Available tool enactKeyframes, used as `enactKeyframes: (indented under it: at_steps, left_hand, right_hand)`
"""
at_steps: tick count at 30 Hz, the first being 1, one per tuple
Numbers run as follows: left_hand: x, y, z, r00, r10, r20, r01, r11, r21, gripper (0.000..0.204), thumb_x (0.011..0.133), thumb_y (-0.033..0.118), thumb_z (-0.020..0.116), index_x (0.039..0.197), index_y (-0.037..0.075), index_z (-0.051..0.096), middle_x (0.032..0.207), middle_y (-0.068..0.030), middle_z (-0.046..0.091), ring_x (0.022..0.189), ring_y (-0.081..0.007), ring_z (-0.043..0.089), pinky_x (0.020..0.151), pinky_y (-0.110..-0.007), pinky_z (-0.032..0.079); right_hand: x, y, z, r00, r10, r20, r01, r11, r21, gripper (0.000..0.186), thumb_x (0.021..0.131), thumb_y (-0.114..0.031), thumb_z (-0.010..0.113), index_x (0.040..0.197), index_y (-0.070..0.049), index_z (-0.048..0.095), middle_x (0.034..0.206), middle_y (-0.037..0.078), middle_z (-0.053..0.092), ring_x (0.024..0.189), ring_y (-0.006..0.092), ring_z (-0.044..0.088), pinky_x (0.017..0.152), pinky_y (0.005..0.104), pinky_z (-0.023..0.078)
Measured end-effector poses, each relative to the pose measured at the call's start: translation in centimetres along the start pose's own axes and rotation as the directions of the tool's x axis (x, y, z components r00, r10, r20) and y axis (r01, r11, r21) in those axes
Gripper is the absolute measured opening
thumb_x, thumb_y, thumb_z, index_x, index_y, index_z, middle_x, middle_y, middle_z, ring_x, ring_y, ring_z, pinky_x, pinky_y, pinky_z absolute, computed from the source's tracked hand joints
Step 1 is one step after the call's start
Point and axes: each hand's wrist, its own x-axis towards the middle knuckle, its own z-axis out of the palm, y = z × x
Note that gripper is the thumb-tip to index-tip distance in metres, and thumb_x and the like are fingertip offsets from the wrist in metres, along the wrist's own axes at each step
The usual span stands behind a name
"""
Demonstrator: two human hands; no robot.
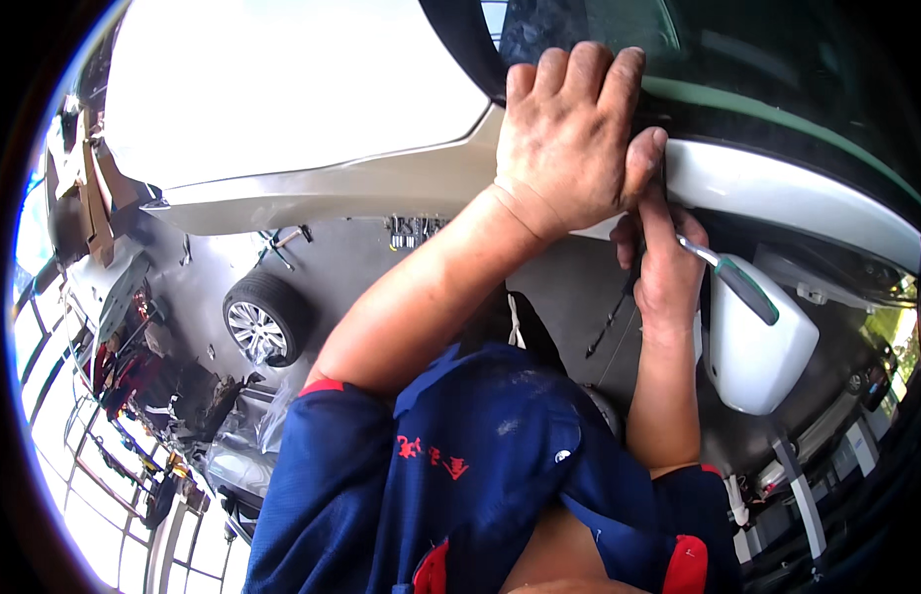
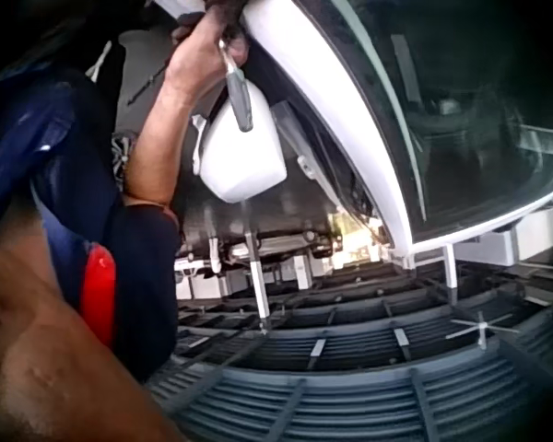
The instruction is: The person uses a screwdriver and a socket wrench to remove and reinstall a plastic trim piece at the base of a car windshield, handling the wiper arm and trim clips.
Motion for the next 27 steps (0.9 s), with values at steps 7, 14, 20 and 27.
enactKeyframes:
  at_steps: [7, 14, 20, 27]
  left_hand:
    - [0.0, -0.2, -1.0, 0.999, -0.045, 0.026, 0.044, 0.998, 0.048, 0.055, 0.087, 0.051, 0.062, 0.12, 0.007, 0.061, 0.106, -0.0108, 0.063, 0.092, -0.0321, 0.06, 0.082, -0.045, 0.043]
    - [0.4, -0.4, 0.2, 0.998, -0.059, -0.019, 0.059, 0.998, -0.014, 0.044, 0.088, 0.041, 0.063, 0.112, 0.004, 0.06, 0.099, -0.0128, 0.066, 0.092, -0.0335, 0.064, 0.083, -0.048, 0.045]
    - [-2.1, 0.0, -0.9, 0.996, 0.065, -0.065, -0.061, 0.996, 0.065, 0.045, 0.093, 0.039, 0.057, 0.117, 0.001, 0.06, 0.099, -0.0146, 0.063, 0.095, -0.0348, 0.061, 0.089, -0.047, 0.043]
    - [0.6, 0.4, -0.8, 0.985, -0.169, 0.027, 0.163, 0.973, 0.165, 0.041, 0.097, 0.042, 0.052, 0.111, 0.004, 0.062, 0.085, -0.0151, 0.068, 0.087, -0.0351, 0.066, 0.086, -0.048, 0.044]
  right_hand:
    - [-1.1, 0.0, 0.7, 1.0, 0.019, -0.013, -0.02, 0.998, -0.055, 0.041, 0.099, -0.04, 0.073, 0.084, -0.002, 0.07, 0.065, 0.005, 0.067, 0.05, 0.0087, 0.056, 0.048, 0.0219, 0.041]
    - [-0.4, 0.0, -0.4, 0.999, -0.048, 0.012, 0.049, 0.995, -0.09, 0.045, 0.098, -0.043, 0.072, 0.083, 0.0, 0.068, 0.065, 0.006, 0.067, 0.052, 0.0088, 0.057, 0.047, 0.0234, 0.043]
    - [-0.4, 0.9, -1.7, 0.992, -0.127, 0.014, 0.128, 0.989, -0.071, 0.039, 0.097, -0.038, 0.075, 0.082, -0.002, 0.071, 0.064, 0.003, 0.068, 0.052, 0.0068, 0.057, 0.049, 0.025, 0.045]
    - [-1.2, 0.2, -1.0, 0.979, -0.2, 0.05, 0.203, 0.978, -0.053, 0.037, 0.101, -0.03, 0.069, 0.079, 0.0, 0.069, 0.065, 0.004, 0.069, 0.053, 0.0075, 0.058, 0.048, 0.0242, 0.043]
